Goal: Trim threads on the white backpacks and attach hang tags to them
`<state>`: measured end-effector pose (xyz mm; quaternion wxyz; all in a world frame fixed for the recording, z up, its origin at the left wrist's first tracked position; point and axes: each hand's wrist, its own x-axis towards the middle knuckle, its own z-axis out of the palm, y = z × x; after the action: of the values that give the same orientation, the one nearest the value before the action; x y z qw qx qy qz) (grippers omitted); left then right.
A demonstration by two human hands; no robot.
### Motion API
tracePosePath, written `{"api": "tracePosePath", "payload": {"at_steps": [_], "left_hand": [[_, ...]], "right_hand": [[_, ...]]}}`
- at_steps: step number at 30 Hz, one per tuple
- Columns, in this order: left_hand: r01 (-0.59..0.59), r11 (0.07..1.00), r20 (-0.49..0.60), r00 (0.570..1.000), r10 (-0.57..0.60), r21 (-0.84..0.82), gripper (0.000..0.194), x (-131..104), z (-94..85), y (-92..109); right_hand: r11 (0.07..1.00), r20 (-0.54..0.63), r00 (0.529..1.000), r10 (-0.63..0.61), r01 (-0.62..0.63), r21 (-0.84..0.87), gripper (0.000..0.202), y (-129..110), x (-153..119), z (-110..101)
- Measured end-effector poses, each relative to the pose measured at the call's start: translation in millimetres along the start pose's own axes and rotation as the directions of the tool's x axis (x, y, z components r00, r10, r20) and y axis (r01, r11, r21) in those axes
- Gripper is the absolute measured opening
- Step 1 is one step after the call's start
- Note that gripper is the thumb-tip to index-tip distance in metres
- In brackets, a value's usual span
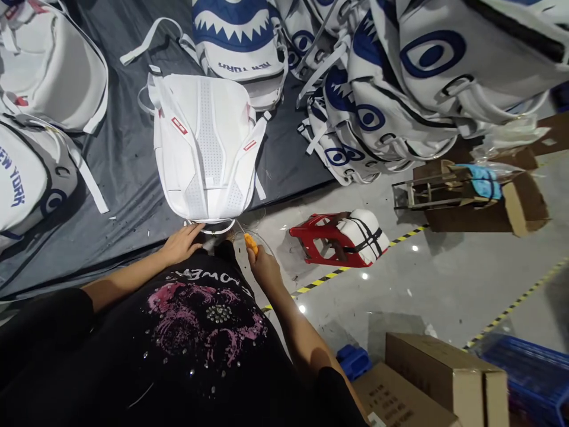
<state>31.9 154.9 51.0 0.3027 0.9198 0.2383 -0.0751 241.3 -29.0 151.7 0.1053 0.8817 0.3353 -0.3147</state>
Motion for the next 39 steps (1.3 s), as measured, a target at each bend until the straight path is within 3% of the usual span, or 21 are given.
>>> {"api": "tracePosePath", "payload": {"at_steps": [4,11,16,22,25,27,30,33,39], "left_hand": [[-0.011,0.999,0.017,1.0,0.01,0.044,0.063,6,-3.3,7],[0.217,0.937,0.073,0.976,-0.205,-0.273,0.047,41,-7.4,16],[0.193,0.936,0.114,0.979,-0.167,-0.293,0.031,56,-20.3,27],[0.091,0.985,0.025,0.996,-0.088,-0.148,0.051,32,-32.5,52],[0.117,0.989,-0.01,0.993,-0.118,-0.094,0.056,51,-49.5,48],[0.149,0.988,-0.063,0.987,-0.151,-0.036,0.077,73,-64.3,42],[0.02,0.984,-0.121,0.993,0.002,0.177,0.105,93,-78.1,36],[-0.125,0.938,-0.086,0.983,0.16,0.323,0.109,88,-69.4,36],[-0.074,0.892,-0.162,0.973,0.162,0.445,0.089,89,-33.3,38]], "right_hand": [[0.995,0.029,0.995,-0.101,0.101,-0.025,0.037,4,16,-13],[0.925,0.036,0.976,-0.213,0.214,-0.315,0.045,9,23,-41],[0.911,0.074,0.96,-0.271,0.28,-0.304,0.046,-5,23,-43],[0.914,0.137,0.945,-0.297,0.323,-0.245,0.044,-18,25,-25],[0.93,0.175,0.946,-0.273,0.306,-0.205,0.043,-19,19,-14],[0.943,0.202,0.947,-0.249,0.285,-0.171,0.041,-19,13,-8],[0.968,0.165,0.966,-0.198,0.219,-0.125,0.041,-17,3,-6],[0.985,0.112,0.984,-0.14,0.15,-0.086,0.041,-10,-3,-6],[0.989,0.062,0.988,-0.142,0.144,-0.024,0.036,-5,-2,1]]}}
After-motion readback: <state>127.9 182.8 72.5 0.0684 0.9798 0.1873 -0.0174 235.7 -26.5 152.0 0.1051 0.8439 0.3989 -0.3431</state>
